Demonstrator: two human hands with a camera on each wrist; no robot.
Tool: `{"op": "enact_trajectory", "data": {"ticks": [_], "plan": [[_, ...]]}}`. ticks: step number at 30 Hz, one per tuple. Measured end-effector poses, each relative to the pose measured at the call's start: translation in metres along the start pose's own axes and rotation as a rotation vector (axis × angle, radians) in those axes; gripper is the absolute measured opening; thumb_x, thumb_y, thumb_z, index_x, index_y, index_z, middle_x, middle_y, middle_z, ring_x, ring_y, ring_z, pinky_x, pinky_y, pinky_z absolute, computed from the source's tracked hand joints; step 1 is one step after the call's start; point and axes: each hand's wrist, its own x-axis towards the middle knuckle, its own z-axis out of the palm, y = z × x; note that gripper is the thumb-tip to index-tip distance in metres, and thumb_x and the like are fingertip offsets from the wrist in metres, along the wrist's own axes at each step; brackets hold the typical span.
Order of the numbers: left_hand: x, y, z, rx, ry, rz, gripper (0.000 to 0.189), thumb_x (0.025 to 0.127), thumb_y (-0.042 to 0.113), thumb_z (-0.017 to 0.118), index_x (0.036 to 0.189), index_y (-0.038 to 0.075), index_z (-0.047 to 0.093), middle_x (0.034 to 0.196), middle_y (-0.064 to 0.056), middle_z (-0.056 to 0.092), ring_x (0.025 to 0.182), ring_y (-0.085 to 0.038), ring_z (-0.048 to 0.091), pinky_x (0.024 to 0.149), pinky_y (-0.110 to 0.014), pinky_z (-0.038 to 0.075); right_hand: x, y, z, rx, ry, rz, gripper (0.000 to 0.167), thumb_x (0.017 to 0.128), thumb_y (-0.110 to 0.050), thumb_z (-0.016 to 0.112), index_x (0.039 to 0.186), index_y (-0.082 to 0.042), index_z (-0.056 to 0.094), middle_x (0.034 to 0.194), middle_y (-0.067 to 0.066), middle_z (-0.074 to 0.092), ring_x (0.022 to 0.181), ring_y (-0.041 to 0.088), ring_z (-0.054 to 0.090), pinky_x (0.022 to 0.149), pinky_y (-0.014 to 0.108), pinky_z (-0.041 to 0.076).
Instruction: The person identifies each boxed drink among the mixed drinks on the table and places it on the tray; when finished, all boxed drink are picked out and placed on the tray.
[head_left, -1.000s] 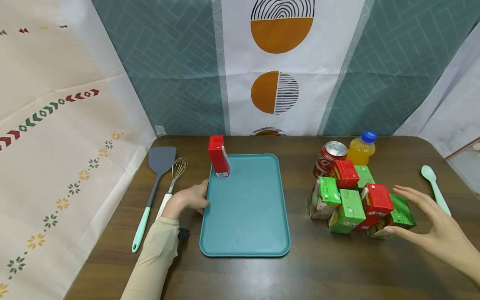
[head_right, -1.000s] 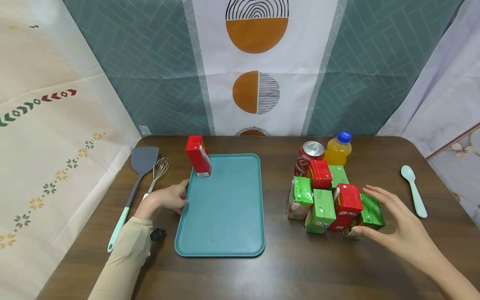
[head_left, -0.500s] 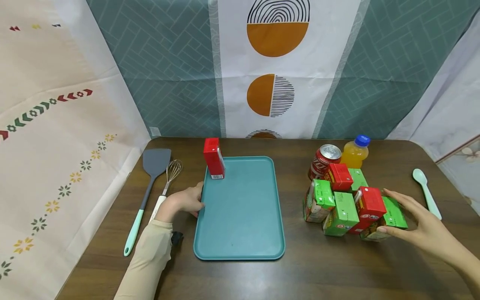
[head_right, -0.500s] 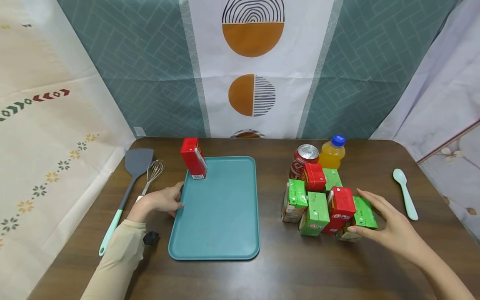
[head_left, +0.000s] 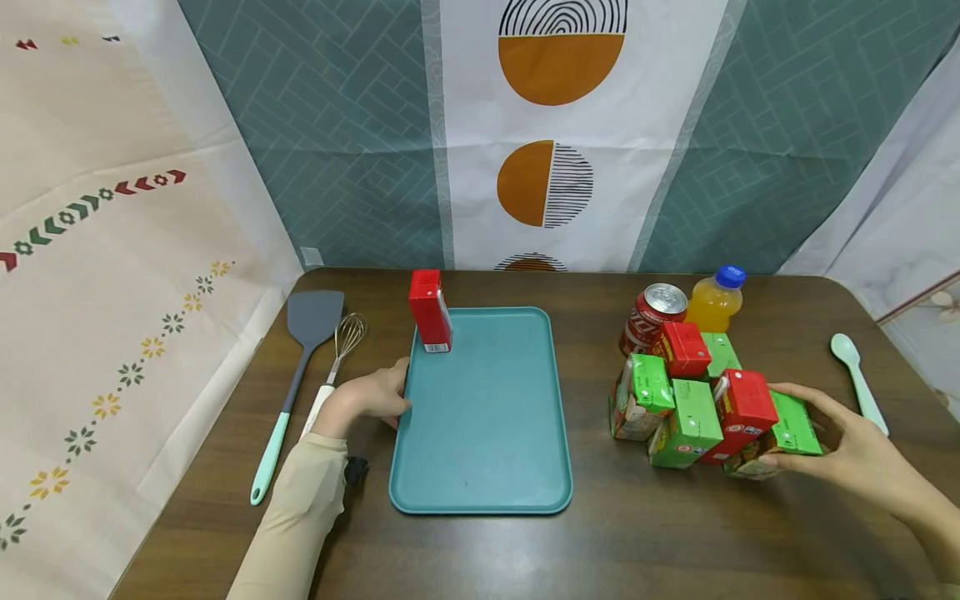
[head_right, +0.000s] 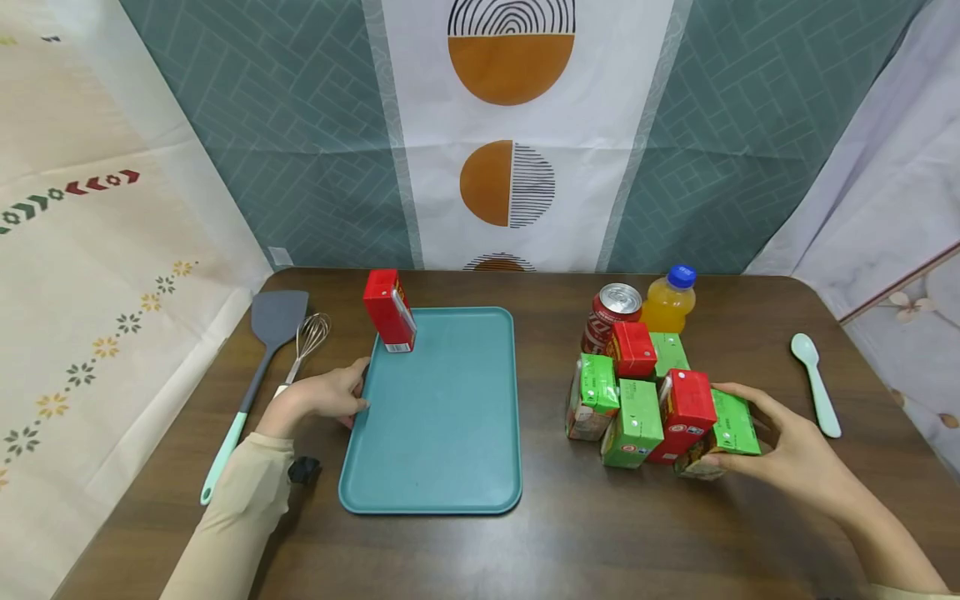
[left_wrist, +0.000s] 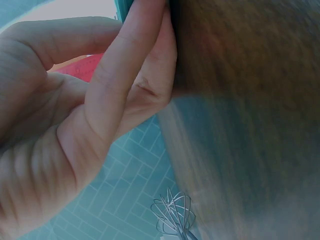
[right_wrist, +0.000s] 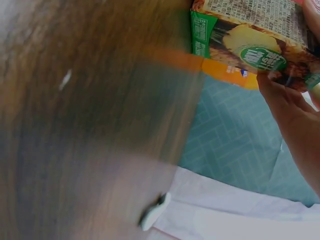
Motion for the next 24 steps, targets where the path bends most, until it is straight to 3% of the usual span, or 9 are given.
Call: {"op": "enact_trajectory", "data": {"ticks": [7, 11, 18, 20, 24], "plan": [[0.001, 0.001, -0.001, -0.031, -0.007, -0.003, 0.073, 0.083, -0.005, 0.050, 0.142, -0.010, 0.007, 0.124, -0.032, 0.044, 0.082, -0.026, 0.064, 0.062, -0.035, 0.058, 0.000, -0.007, -0.009, 0.016, 0.096, 0.067, 0.083, 0.061, 0.003, 0.083, 0.135, -0.009, 0.046, 0.118, -0.021, 0.050, 0.097, -0.015, 0.050, 0.064, 0.006, 0.046], [-0.001, 0.000, -0.004, -0.029, -0.006, -0.010, 0.074, 0.084, -0.005, 0.050, 0.142, -0.010, 0.006, 0.124, -0.032, 0.044, 0.084, -0.027, 0.063, 0.062, -0.035, 0.058, 0.000, -0.013, -0.018, -0.002, 0.155, 0.059, 0.086, 0.057, 0.006, 0.084, 0.134, -0.009, 0.048, 0.116, -0.021, 0.050, 0.091, -0.014, 0.051, 0.063, 0.004, 0.043], [-0.002, 0.000, -0.007, 0.009, 0.018, -0.013, 0.073, 0.083, -0.005, 0.050, 0.142, -0.010, 0.008, 0.114, -0.028, 0.048, 0.075, -0.024, 0.063, 0.059, -0.033, 0.057, 0.014, -0.027, -0.040, 0.117, 0.204, -0.179, 0.099, 0.039, 0.034, 0.072, 0.132, 0.009, 0.045, 0.115, -0.008, 0.054, 0.095, -0.006, 0.057, 0.070, 0.007, 0.049], [-0.002, -0.001, -0.007, 0.002, 0.011, -0.009, 0.073, 0.082, -0.005, 0.049, 0.142, -0.010, 0.008, 0.115, -0.028, 0.047, 0.075, -0.023, 0.063, 0.059, -0.032, 0.057, 0.016, -0.028, -0.046, 0.075, 0.222, -0.235, 0.100, 0.037, 0.031, 0.076, 0.130, 0.012, 0.045, 0.115, -0.007, 0.055, 0.097, -0.002, 0.057, 0.073, 0.007, 0.049], [-0.001, -0.002, -0.005, -0.020, -0.001, 0.000, 0.072, 0.082, -0.005, 0.048, 0.142, -0.009, 0.008, 0.114, -0.027, 0.047, 0.076, -0.023, 0.063, 0.060, -0.032, 0.058, 0.019, -0.028, -0.057, -0.113, 0.285, -0.281, 0.104, 0.036, 0.013, 0.087, 0.132, 0.009, 0.046, 0.119, -0.017, 0.050, 0.103, -0.005, 0.050, 0.078, 0.003, 0.043]]}}
